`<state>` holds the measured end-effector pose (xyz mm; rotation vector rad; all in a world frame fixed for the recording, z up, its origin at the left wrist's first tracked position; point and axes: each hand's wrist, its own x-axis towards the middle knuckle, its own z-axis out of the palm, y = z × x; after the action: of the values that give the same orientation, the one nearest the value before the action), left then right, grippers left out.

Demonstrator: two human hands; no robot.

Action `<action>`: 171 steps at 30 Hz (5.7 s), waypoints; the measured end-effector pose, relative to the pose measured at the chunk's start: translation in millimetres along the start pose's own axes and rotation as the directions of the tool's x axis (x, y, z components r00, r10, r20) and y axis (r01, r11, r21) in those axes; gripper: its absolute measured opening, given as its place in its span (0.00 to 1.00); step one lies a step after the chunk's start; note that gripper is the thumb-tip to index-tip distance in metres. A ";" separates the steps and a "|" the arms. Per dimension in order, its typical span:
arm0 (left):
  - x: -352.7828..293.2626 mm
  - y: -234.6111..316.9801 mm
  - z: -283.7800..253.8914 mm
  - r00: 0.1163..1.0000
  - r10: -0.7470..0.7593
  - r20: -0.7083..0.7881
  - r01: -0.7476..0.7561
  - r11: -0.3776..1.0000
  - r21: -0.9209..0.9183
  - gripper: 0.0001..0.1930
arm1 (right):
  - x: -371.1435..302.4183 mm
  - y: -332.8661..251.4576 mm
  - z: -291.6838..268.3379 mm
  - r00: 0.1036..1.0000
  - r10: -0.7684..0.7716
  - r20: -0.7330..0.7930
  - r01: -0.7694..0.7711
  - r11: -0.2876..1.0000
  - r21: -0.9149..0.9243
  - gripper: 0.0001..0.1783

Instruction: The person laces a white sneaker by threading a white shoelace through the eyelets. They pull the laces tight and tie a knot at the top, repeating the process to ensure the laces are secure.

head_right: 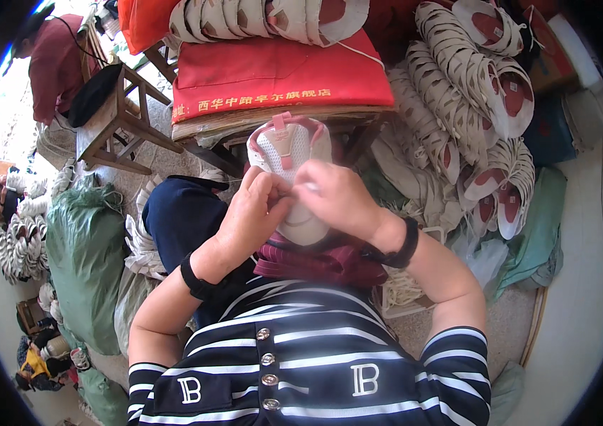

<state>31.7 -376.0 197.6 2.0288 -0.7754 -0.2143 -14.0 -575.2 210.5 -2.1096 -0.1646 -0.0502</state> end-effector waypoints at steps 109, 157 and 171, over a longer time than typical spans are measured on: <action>38.4 24.7 -54.8 0.877 0.229 0.422 -0.459 0.660 0.595 0.24 | 32.8 -27.8 -42.2 0.869 -0.319 0.379 0.494 0.616 -0.614 0.21; 39.2 6.1 -10.6 0.888 0.420 0.188 -0.454 0.866 0.210 0.05 | 39.4 -0.3 -61.3 0.876 -0.254 0.409 0.355 0.915 -0.193 0.16; 56.4 30.1 -1.4 0.991 -0.067 0.117 0.038 0.971 0.238 0.08 | 23.0 5.8 -43.4 0.865 -0.470 0.174 0.501 0.825 -0.260 0.15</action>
<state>63.4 -420.2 231.3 2.2789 -0.8587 -0.2932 10.9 -613.0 230.4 -2.3190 -0.8055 -0.2881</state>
